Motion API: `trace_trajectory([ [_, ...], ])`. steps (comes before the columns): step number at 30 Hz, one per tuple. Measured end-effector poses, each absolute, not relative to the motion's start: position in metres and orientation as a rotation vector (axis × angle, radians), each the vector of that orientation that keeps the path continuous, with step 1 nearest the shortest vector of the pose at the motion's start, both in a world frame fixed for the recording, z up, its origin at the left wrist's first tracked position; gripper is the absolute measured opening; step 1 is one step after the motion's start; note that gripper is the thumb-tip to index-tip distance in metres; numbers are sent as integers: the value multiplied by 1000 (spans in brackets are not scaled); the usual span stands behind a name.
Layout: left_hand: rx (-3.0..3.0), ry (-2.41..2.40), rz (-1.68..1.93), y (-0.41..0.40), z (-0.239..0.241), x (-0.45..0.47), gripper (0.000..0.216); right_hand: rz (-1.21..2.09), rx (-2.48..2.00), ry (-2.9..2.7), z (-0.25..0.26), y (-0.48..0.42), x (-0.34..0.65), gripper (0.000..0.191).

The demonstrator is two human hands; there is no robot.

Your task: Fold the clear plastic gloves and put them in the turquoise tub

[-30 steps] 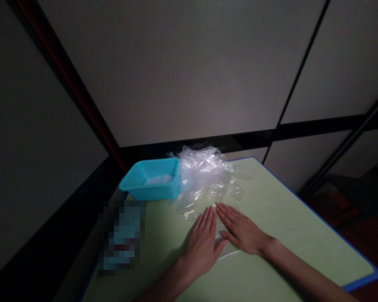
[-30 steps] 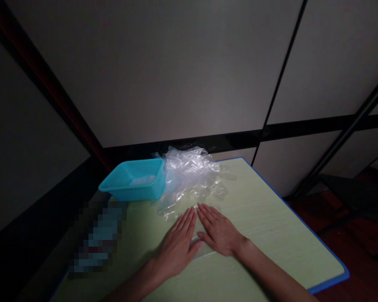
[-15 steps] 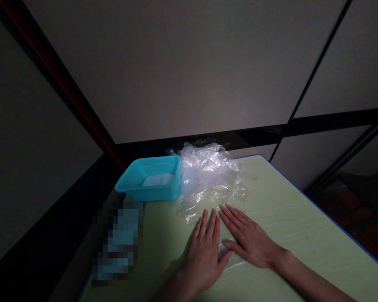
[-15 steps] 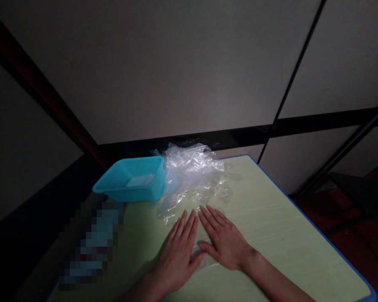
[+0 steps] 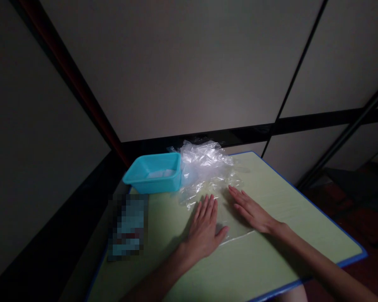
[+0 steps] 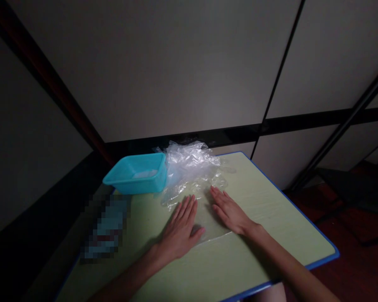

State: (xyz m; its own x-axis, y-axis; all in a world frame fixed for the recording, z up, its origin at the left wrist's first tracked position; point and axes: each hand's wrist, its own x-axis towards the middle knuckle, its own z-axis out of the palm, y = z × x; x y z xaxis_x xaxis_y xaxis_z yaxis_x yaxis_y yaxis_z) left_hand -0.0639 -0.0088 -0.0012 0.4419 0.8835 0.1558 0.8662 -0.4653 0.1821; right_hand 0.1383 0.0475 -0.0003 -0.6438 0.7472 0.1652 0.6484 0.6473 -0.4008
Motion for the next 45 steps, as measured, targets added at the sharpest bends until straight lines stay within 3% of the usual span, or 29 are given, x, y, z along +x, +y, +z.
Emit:
trace_trajectory([
  [7,2810,1492,335,-11,-2,-50,53,212,-1143,-2687,-6,39,127,53],
  [21,2767,1482,325,-13,-13,-53,54,-88,-1060,-2673,-23,37,128,53],
  [37,2604,1533,374,-13,-13,-53,62,77,-1172,-2611,-22,38,129,58],
  [41,2413,1471,484,-10,-8,-61,62,327,-1109,-2477,-7,39,145,49],
  [45,2327,1423,645,-20,-2,-78,42,387,-896,-2531,12,27,173,29],
])
